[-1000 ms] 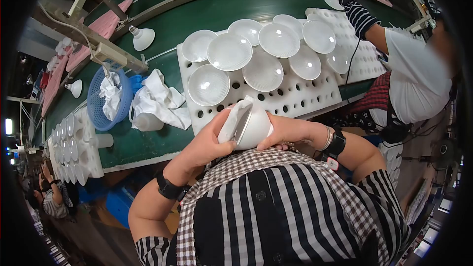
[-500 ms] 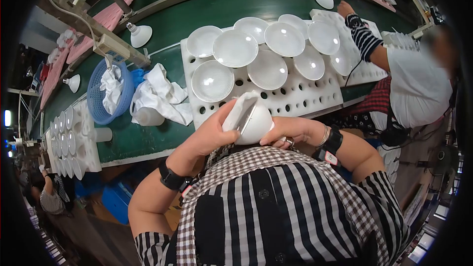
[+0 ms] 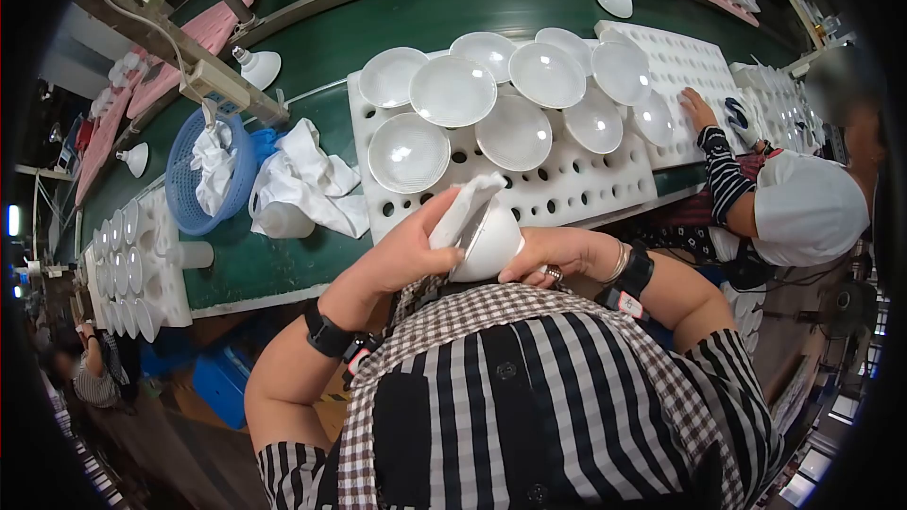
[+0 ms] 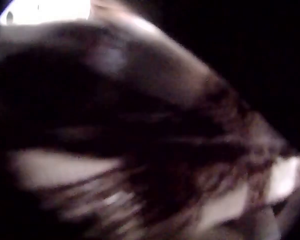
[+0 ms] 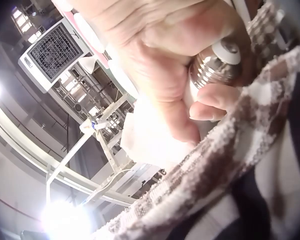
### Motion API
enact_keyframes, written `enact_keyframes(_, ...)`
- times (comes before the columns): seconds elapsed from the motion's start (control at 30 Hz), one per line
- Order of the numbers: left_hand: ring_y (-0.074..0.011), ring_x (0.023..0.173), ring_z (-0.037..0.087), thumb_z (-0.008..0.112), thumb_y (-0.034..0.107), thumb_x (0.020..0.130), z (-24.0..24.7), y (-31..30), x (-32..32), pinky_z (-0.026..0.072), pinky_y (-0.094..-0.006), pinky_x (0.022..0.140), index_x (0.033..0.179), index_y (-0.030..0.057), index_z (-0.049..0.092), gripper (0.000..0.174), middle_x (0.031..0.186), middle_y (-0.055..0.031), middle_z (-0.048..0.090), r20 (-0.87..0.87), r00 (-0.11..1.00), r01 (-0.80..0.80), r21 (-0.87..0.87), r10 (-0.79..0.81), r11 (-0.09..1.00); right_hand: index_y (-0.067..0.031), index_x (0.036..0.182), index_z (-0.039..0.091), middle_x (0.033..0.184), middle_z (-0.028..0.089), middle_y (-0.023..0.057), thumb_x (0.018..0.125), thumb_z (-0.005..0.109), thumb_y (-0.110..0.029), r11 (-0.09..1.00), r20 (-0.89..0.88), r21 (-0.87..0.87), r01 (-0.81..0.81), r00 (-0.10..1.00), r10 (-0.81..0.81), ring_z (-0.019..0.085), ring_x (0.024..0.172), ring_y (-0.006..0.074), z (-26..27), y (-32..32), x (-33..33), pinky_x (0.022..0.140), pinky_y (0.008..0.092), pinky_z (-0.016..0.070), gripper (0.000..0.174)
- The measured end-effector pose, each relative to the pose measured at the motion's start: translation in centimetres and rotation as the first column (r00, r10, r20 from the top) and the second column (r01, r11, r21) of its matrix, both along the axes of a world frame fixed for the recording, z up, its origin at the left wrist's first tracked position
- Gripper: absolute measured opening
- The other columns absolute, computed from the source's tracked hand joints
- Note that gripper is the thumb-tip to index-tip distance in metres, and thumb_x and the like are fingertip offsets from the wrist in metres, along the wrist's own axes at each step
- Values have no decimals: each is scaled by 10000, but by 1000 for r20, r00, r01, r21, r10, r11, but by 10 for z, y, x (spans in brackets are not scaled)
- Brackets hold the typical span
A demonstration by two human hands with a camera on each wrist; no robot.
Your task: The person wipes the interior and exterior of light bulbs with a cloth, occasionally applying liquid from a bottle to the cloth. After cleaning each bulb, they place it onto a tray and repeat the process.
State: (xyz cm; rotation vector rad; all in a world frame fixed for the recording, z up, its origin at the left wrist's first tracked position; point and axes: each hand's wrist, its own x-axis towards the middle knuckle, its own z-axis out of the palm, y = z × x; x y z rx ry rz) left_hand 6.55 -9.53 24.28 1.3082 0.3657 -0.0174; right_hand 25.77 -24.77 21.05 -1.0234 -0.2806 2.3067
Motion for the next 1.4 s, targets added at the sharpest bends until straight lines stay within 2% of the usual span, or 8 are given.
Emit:
enact_keyframes(0.1, -186, 1258, 431, 598, 113, 742, -17, -6, -12, 326, -311, 1060, 1460, 13, 318, 777, 1367, -109, 452, 16, 999, 34, 42, -35, 999, 17, 1090, 496, 757, 513, 16, 834, 697, -55, 999, -13, 3, 36, 999, -36, 400, 451, 15, 0, -2, 1, 335, 167, 317, 334)
enact_keyframes(0.17, -184, 1257, 434, 593, 108, 740, -26, -9, -15, 328, -308, 1055, 1465, 12, 312, 783, 1359, -107, 461, 25, 998, -54, -69, 56, 996, 18, 1096, 495, 758, 514, 16, 835, 695, -55, 999, -17, -5, 35, 999, -35, 398, 450, 16, 0, -2, 1, 337, 167, 315, 337)
enact_keyframes(0.53, -175, 1216, 459, 592, 105, 731, 5, 3, 2, 347, -300, 1036, 1452, 11, 334, 771, 1332, -91, 485, -48, 999, 0, 21, 1, 1000, 14, 1132, 484, 767, 521, 17, 834, 695, -55, 999, 56, 14, -49, 997, 48, 406, 455, 22, 6, 2, -6, 344, 173, 319, 371)
enact_keyframes(0.77, -185, 1244, 444, 600, 102, 728, -16, -4, -7, 311, -314, 1076, 1468, 22, 308, 799, 1336, -91, 479, 49, 998, -29, -102, 34, 994, 19, 1138, 487, 780, 536, 28, 829, 698, -48, 1000, -15, -14, 8, 1000, -8, 419, 457, 25, 1, 0, -5, 341, 174, 324, 380)
enact_keyframes(0.93, -179, 1210, 463, 584, 77, 731, 0, 7, 14, 333, -308, 1055, 1471, 25, 306, 792, 1313, -87, 487, -23, 999, -49, -155, 46, 987, 18, 1121, 495, 746, 545, 25, 803, 708, -39, 998, 141, 5, -61, 988, 60, 421, 440, 27, 12, 8, -12, 346, 170, 329, 388)
enact_keyframes(1.03, -177, 1208, 465, 585, 85, 729, -1, 6, 2, 337, -311, 1053, 1470, 26, 308, 793, 1314, -86, 487, 34, 999, 3, -41, -2, 999, 18, 1129, 491, 733, 549, 24, 790, 719, -44, 998, 150, 6, -68, 986, 66, 422, 434, 26, 14, 7, -11, 346, 173, 332, 412)
enact_keyframes(1.27, -173, 1215, 459, 582, 91, 724, -17, -5, -12, 335, -315, 1055, 1459, 24, 323, 783, 1316, -86, 487, 78, 995, -46, -125, 56, 991, 5, 1144, 487, 736, 546, 16, 780, 733, -55, 999, 123, -11, -32, 992, 33, 418, 438, 23, 12, 5, -8, 352, 179, 336, 443)
enact_keyframes(1.4, -192, 1258, 450, 627, 121, 738, 4, 4, 9, 333, -326, 1069, 1472, 31, 303, 808, 1366, -99, 470, -23, 998, -56, -139, 53, 989, 2, 1151, 486, 737, 548, 14, 778, 733, -58, 997, 206, 11, -71, 976, 67, 421, 444, 21, 19, 10, -14, 354, 178, 336, 451)
